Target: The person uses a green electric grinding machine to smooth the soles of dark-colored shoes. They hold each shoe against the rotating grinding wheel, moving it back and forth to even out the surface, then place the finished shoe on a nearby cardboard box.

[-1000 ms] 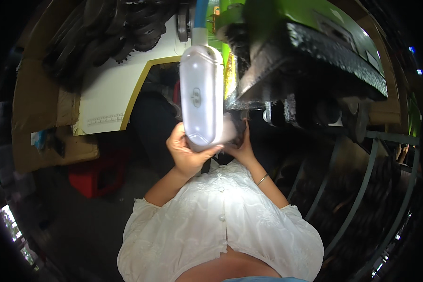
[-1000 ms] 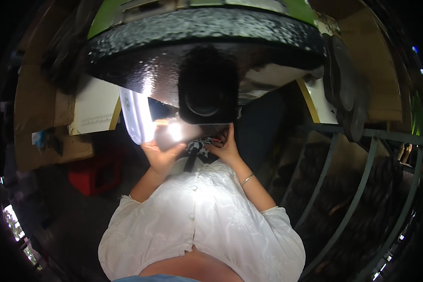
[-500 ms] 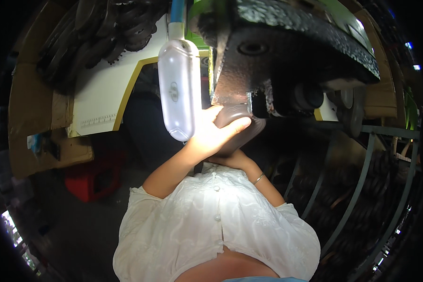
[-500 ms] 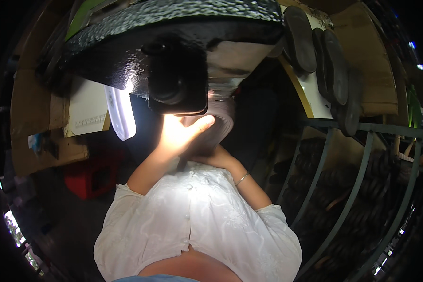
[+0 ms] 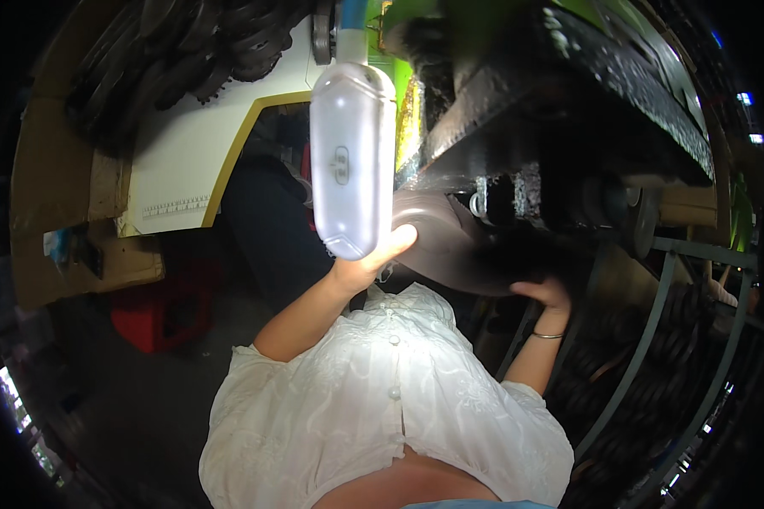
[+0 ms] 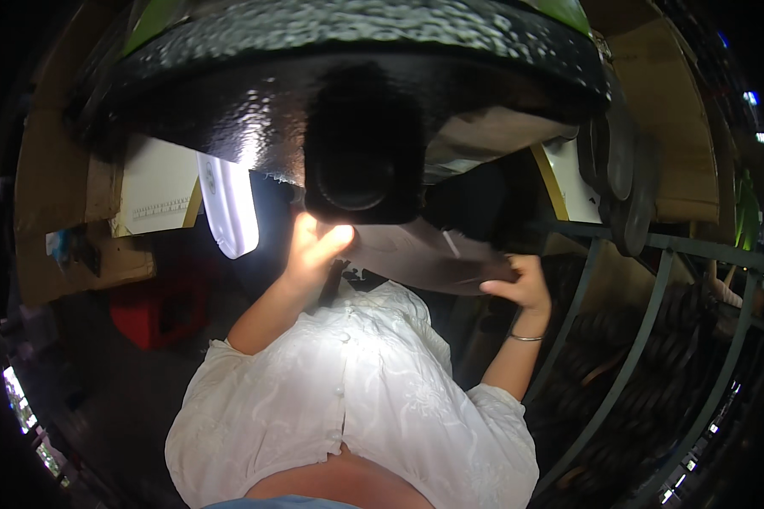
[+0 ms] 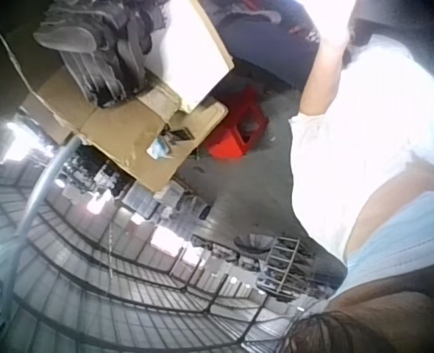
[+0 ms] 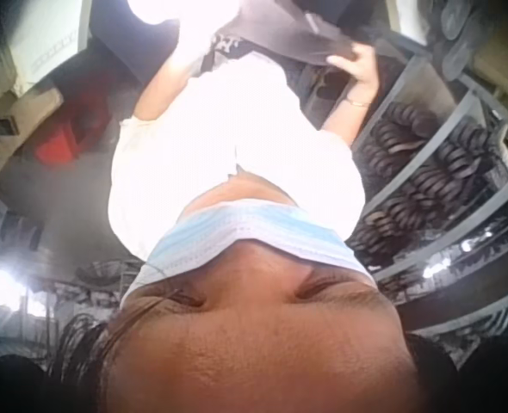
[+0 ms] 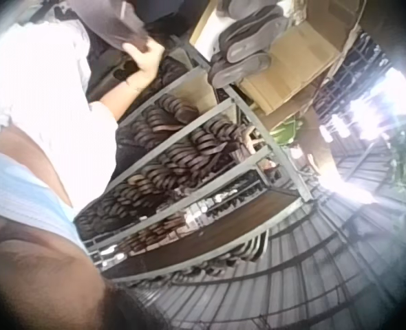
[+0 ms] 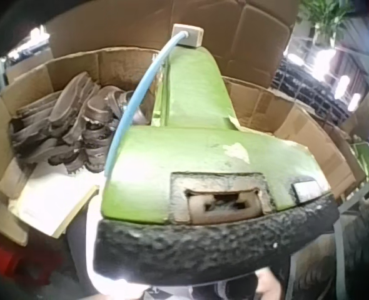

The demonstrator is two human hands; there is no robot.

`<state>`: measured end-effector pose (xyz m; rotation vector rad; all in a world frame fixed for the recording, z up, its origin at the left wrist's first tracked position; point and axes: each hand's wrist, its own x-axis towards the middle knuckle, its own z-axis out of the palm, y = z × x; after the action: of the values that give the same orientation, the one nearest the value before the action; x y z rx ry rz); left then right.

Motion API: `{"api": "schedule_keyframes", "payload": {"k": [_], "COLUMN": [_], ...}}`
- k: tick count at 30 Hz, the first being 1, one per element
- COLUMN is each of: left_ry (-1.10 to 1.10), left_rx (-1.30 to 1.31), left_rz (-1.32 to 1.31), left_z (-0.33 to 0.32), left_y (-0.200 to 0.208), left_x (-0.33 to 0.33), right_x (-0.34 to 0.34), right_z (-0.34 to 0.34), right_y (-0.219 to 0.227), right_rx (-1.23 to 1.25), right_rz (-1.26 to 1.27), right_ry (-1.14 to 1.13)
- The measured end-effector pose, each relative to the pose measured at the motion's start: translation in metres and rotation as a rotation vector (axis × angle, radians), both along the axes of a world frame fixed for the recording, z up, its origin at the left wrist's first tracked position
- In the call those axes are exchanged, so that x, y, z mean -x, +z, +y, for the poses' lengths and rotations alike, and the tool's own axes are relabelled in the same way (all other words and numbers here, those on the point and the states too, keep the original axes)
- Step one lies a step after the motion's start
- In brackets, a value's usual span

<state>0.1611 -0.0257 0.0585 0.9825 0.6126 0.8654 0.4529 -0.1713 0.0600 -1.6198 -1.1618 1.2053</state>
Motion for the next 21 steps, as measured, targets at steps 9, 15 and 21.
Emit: {"api": "schedule_keyframes", "payload": {"k": [9,15,21], "left_ry": [0.017,0.189,0.188], "left_rx": [-0.011,0.036,-0.094], "left_rz": [0.039,-0.086,0.037], "left_z": [-0.003,-0.003,0.008], "left_y": [-0.006,-0.006,-0.003], "left_x": [0.006,0.030,0.062], "right_x": [-0.022,0.017,0.049], "right_z": [0.054,0.071,0.072], "right_y": [0.023,0.011,-0.004], "right_rx": [-0.667,-0.716,-0.631], "right_rz": [0.461,0.479,0.819], "right_ry": [-0.612,-0.592,-0.556]}}
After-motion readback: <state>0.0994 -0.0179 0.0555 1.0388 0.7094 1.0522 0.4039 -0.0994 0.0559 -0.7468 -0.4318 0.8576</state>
